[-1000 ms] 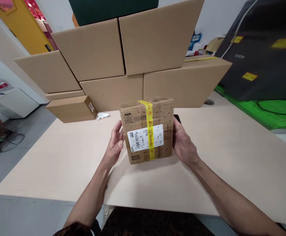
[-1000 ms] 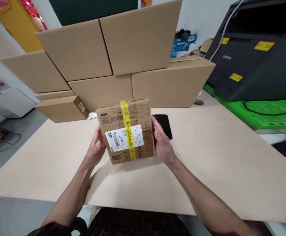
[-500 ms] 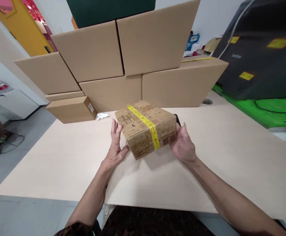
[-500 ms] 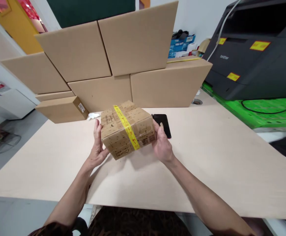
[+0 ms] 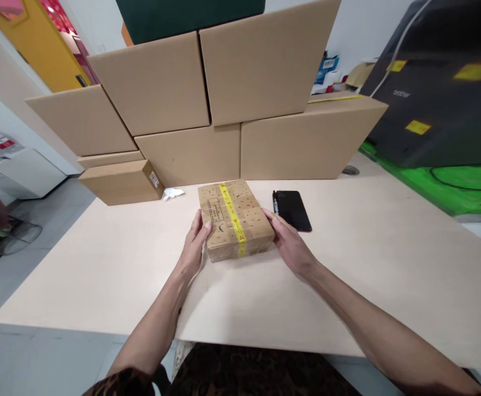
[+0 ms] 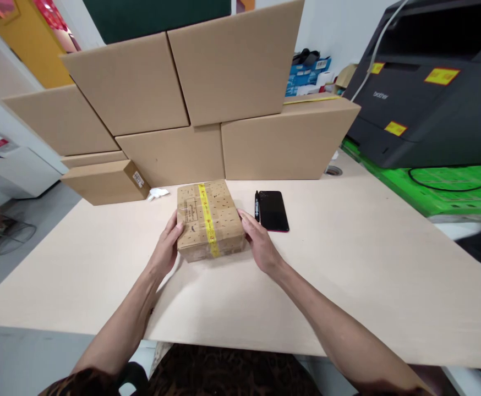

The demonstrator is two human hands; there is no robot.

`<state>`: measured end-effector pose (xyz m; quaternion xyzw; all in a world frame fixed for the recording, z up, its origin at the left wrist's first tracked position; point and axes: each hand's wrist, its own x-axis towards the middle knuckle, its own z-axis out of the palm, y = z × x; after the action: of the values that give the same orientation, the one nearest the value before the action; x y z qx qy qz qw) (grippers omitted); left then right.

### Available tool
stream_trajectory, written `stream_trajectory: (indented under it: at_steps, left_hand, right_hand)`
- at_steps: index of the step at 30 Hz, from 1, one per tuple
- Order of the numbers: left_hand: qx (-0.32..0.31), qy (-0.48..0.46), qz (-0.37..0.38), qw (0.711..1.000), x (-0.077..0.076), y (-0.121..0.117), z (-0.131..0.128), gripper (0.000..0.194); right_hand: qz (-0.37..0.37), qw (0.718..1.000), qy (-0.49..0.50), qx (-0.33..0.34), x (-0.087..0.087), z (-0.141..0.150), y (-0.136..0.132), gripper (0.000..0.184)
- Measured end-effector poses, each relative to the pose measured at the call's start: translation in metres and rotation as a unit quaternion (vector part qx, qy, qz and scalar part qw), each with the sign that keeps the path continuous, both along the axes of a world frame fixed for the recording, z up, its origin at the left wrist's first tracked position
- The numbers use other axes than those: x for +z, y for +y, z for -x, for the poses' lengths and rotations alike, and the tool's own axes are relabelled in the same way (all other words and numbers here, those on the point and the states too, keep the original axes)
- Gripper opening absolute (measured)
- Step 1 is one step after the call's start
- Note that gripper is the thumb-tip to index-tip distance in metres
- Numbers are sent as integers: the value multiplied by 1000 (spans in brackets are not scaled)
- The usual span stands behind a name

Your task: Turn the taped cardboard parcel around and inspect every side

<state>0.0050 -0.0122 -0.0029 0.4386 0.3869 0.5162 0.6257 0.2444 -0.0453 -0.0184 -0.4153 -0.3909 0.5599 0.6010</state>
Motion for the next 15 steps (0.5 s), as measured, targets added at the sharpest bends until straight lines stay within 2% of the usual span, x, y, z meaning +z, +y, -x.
stream_trajectory:
  at_steps: [6, 8, 11, 15]
  left_hand:
    - [38, 12, -148, 988, 4, -8, 9, 93]
    - [58, 23, -160, 985, 5, -11, 9, 100]
    - [65, 8, -107, 992, 9, -12, 7, 99]
    - [49, -78, 12, 996, 13, -6, 7, 61]
  right_hand:
    - [-54, 997, 62, -15, 12, -3, -2, 51]
    - [-59, 995, 78, -9, 14, -6, -3, 52]
    - [-71, 994, 82, 3, 16, -10, -6, 47]
    - [-132, 991, 11, -8, 16, -11, -8, 39]
